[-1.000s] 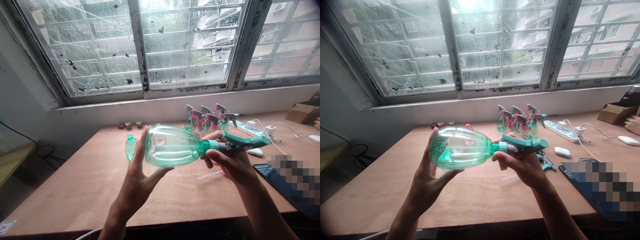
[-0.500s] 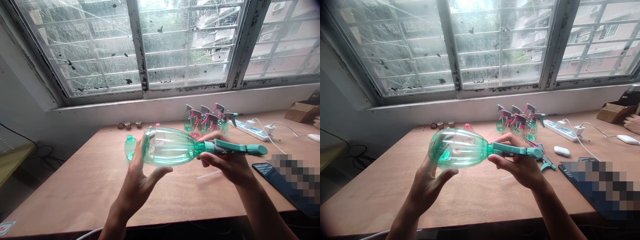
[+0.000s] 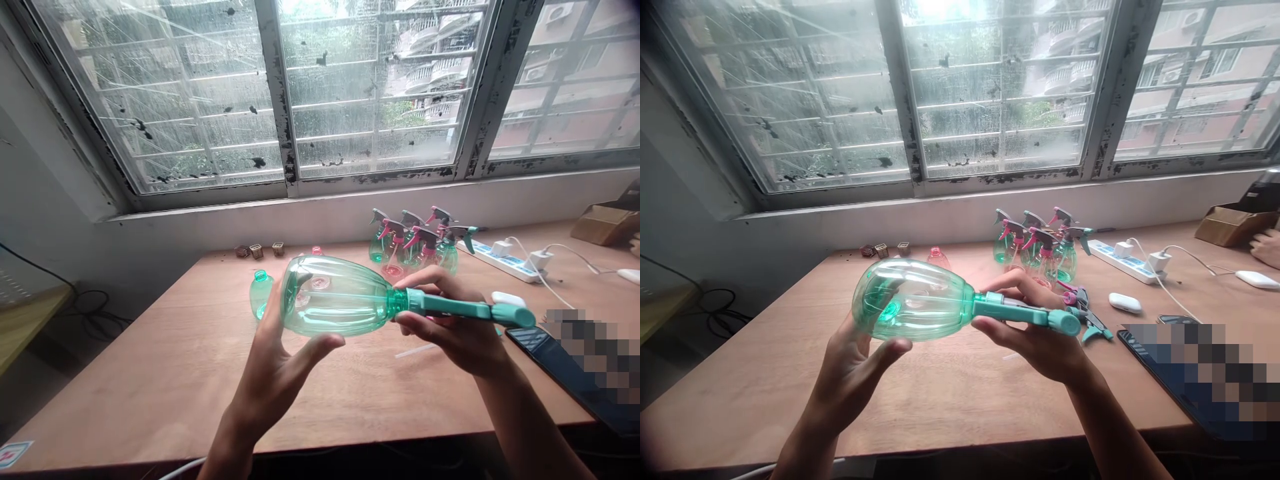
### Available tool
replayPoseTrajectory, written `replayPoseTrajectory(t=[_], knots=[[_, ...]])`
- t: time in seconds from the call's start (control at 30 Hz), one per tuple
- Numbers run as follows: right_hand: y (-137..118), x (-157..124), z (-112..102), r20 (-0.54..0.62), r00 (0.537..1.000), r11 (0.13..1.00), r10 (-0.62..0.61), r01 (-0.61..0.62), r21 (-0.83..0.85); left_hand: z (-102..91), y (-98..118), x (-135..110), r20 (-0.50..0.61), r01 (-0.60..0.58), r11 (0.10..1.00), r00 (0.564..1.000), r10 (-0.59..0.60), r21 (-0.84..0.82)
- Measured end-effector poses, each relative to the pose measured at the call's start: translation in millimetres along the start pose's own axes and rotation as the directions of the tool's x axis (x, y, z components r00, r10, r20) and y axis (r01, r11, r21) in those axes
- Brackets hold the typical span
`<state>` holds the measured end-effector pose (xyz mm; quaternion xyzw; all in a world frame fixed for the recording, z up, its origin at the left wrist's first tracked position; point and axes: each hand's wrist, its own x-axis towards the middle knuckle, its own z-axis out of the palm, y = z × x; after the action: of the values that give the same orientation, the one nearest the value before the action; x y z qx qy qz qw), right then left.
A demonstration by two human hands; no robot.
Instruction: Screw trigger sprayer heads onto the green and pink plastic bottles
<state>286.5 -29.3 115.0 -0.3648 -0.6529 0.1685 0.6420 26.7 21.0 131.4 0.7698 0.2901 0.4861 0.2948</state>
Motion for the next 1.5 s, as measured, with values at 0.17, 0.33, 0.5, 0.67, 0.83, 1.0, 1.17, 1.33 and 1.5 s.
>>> replayPoseTrajectory(t=[0.17,0.33,0.5,0.67,0.83,1.0,1.17,1.33,1.5], knots=[[2.9,0.5,2.6,0.022,0.998,0.994,0.062,-0.064,0.094,0.9,-4.0,-0.5,-0.035,0.024,1.000,0.999,-0.023,0.015],[5.1,1.1,3.8,0.002,0.997,0.992,0.073,-0.073,0.099,3.7,-10.5,-0.3,-0.021,0.051,0.998,0.998,-0.051,0.024],[5.1,-0.4,3.5,-0.033,0.999,0.999,0.031,-0.032,-0.017,2.7,-5.9,2.6,0.008,0.043,0.998,0.999,-0.044,0.047],[7.2,-4.9,2.1,-0.046,0.999,0.999,0.013,-0.015,-0.051,0.0,-4.0,0.3,0.086,0.114,0.993,0.990,-0.115,0.018],[7.3,-3.5,1.6,-0.050,0.998,0.996,0.034,-0.038,-0.082,-1.5,-5.2,2.0,0.129,0.216,0.975,0.970,-0.207,-0.055],[6.7,2.3,3.8,-0.037,0.996,0.996,0.086,-0.086,0.000,-0.7,-2.0,4.6,0.198,0.265,0.963,0.948,-0.250,-0.053],[9.5,1.1,4.9,-0.074,0.987,0.989,0.145,-0.141,0.052,4.9,-4.4,3.9,0.123,0.240,0.971,0.963,-0.240,0.016],[7.9,1.8,2.7,-0.033,0.995,0.996,0.093,-0.093,0.015,4.3,-2.5,4.7,0.162,0.275,0.960,0.951,-0.263,-0.057],[3.9,1.9,0.9,0.025,0.999,0.999,0.029,-0.028,-0.028,-1.7,-1.5,6.2,0.197,0.253,0.957,0.955,-0.224,-0.139]])
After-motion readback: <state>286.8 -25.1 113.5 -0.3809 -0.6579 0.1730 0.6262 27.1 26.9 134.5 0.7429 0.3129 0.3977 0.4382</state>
